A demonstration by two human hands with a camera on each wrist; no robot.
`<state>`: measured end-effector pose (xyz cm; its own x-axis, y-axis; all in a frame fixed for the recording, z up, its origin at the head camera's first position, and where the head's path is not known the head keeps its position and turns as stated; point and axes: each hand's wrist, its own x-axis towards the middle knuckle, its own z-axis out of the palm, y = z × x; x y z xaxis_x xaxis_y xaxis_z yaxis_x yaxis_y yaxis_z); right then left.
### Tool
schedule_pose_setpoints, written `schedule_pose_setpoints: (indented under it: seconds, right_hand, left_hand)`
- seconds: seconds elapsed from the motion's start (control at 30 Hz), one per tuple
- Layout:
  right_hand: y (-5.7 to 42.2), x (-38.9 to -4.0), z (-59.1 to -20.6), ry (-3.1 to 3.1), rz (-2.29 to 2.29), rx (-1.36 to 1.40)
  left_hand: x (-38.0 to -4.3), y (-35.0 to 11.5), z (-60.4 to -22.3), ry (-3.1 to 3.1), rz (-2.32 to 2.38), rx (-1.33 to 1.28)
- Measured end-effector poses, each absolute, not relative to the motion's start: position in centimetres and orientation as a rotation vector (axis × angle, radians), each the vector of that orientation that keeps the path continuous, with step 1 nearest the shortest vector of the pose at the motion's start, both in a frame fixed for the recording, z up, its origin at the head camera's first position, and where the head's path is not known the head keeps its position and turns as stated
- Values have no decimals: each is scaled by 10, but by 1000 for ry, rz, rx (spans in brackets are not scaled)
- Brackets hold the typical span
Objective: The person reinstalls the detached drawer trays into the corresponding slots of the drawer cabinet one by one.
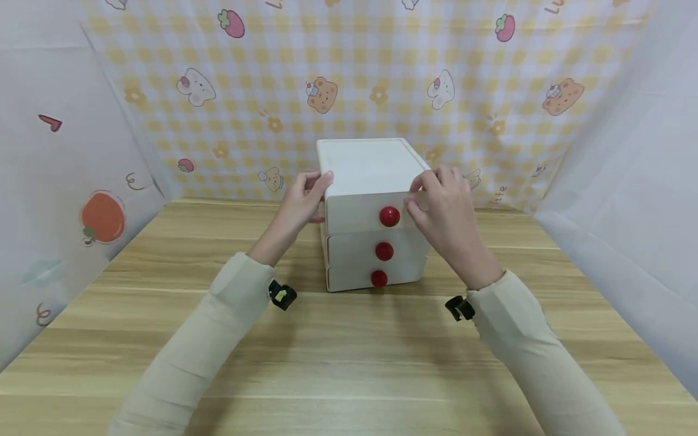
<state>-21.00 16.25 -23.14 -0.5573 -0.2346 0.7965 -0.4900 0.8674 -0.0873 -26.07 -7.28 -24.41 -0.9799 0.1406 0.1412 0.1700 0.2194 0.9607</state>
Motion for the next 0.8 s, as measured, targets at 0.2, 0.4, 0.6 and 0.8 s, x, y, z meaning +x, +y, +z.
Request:
schedule_pose_setpoints:
  seconds: [0.2,0.4,0.6,0.8]
  right_hand:
    - [173,-213,-238,-2260,595,397]
    - [188,-215,-247,-2292,917,225]
    - [199,-215,-257,-2383,1234,132]
    - [204,-212,-270,-2385,1435,92]
  left_hand:
    - [-246,-79,-261,-2479,-1912,-386]
    - [-238,-80,-275,-2495,-1776,-536]
    - [-235,-76,-283,-2526,-1571,-597]
    - [-234,-75,-287,-2562,-1397,-648]
